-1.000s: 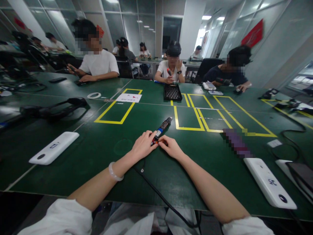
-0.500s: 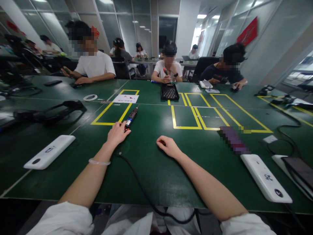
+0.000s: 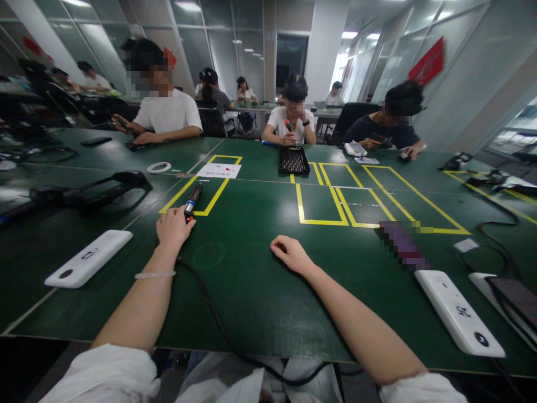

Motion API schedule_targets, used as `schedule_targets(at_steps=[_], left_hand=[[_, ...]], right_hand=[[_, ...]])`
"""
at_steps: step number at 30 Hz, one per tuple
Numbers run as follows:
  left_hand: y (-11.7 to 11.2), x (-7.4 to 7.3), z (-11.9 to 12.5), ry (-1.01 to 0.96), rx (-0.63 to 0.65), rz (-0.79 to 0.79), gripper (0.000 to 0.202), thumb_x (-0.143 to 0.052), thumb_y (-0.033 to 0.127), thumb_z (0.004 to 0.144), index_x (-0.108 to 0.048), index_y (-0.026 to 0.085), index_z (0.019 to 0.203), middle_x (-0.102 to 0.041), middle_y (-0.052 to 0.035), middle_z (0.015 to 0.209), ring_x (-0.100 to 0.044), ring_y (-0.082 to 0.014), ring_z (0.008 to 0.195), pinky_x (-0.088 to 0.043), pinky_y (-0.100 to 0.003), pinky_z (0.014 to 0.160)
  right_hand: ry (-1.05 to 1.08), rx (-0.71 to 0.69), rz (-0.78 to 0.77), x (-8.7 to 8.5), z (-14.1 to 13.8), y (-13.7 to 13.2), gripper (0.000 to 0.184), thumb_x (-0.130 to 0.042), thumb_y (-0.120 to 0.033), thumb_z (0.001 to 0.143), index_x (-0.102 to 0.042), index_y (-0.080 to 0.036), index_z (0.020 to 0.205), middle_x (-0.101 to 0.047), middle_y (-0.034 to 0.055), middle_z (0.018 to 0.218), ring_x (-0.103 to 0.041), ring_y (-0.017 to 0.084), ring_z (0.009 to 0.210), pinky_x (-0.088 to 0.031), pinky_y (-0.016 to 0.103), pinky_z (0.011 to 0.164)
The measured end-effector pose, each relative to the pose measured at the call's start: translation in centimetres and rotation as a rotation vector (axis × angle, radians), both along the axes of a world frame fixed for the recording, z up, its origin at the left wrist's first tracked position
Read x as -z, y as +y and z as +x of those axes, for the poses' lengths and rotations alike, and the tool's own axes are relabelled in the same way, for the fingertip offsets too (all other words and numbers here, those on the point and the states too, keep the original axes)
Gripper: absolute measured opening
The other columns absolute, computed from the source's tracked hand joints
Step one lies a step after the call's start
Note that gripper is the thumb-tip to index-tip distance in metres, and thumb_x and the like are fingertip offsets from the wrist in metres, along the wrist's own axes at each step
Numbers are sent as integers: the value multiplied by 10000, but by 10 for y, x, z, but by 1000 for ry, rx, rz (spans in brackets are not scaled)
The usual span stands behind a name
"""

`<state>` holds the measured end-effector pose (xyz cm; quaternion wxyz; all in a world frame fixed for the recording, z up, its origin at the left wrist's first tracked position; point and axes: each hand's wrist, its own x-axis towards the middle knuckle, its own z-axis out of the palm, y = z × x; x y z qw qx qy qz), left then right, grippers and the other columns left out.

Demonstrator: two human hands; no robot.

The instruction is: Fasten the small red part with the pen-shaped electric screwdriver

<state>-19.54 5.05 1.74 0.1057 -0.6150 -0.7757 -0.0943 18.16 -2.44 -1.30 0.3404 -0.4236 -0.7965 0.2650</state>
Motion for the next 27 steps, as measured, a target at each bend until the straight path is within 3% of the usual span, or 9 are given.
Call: schedule_targets(at_steps=[8, 13, 17, 22, 24, 27], left_hand=[[-5, -3, 8, 32, 5, -11, 323, -505, 380, 860, -573, 147, 1073, -570, -185, 1150, -530, -344, 1067, -458, -432, 846], [-8, -8, 15, -17, 8, 93, 338, -396, 358, 914, -583, 130, 1079, -585, -192, 1154, -529, -338, 1075, -433, -452, 887], [-15, -14, 44, -244, 262, 178, 341, -376, 371, 933, -577, 161, 1111, -629, -121, 1139, -572, -261, 1049, -431, -377, 924], [-36, -13, 106, -622, 754, -48, 332, -477, 427, 907, -634, 191, 1080, -676, -55, 1056, -625, -184, 932, -475, -299, 852], [-47, -12, 128, -682, 869, -143, 321, -503, 402, 899, -644, 205, 1109, -672, -50, 1079, -624, -173, 936, -479, -288, 831], [-61, -11, 151, -765, 932, -272, 344, -526, 365, 889, -598, 201, 1183, -678, -52, 1032, -629, -158, 874, -487, -272, 765]], right_hand=[[0, -5, 2, 0, -1, 0, 99, -545, -208, 893, -631, -181, 853, -637, 14, 789, -567, 135, 720, -422, 242, 685], [-3, -7, 2, 0, -1, 0, 103, -542, -211, 894, -630, -182, 850, -637, 16, 791, -566, 138, 719, -423, 245, 679], [-9, -10, 8, 0, -1, 1, 103, -542, -209, 894, -629, -182, 847, -637, 16, 788, -564, 137, 719, -420, 244, 679], [-3, -10, -3, 3, -1, 1, 89, -540, -211, 893, -622, -183, 872, -637, 15, 795, -566, 134, 716, -422, 244, 680], [28, -11, -26, 5, -1, 0, 83, -548, -218, 888, -608, -186, 935, -632, 7, 794, -568, 129, 708, -430, 242, 683], [85, -44, -74, 4, -3, -1, 193, -577, -237, 873, -558, -193, 1059, -618, -15, 787, -568, 119, 682, -439, 238, 678]])
